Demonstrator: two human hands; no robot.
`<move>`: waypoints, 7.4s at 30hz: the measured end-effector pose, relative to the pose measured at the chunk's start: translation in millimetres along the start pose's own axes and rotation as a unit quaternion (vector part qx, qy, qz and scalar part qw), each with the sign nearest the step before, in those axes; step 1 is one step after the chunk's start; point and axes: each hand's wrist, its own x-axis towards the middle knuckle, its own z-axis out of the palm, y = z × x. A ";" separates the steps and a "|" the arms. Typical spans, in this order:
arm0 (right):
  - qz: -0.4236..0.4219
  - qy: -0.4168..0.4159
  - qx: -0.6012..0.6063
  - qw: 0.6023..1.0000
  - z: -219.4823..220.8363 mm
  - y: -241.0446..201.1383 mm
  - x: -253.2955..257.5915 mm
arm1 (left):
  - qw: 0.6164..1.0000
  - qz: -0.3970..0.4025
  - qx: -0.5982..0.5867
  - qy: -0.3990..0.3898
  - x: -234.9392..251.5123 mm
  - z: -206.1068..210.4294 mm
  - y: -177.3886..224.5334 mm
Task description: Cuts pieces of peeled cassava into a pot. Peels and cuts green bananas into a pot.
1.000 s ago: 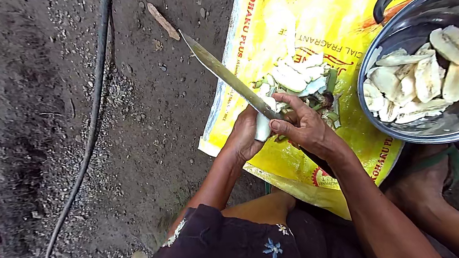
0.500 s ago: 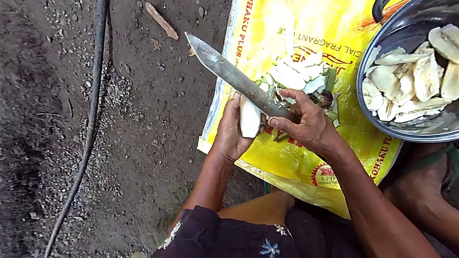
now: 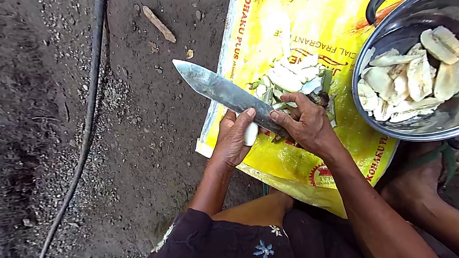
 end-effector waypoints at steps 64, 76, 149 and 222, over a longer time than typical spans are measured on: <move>-0.229 0.361 0.061 0.902 -118.5 -23.1 -98.1 | 0.966 -0.029 -0.154 -0.207 12.9 263.6 36.1; -0.227 0.338 0.066 0.911 -114.3 -25.5 -97.8 | 0.983 0.052 -0.100 -0.143 8.7 260.4 39.1; -0.201 0.313 0.091 0.924 -130.2 -9.2 -94.0 | 0.921 0.085 -0.057 -0.376 0.0 240.2 5.8; -0.006 0.171 0.288 0.942 -127.1 -2.7 -87.5 | 0.952 -0.180 -0.195 -0.151 52.0 231.8 8.1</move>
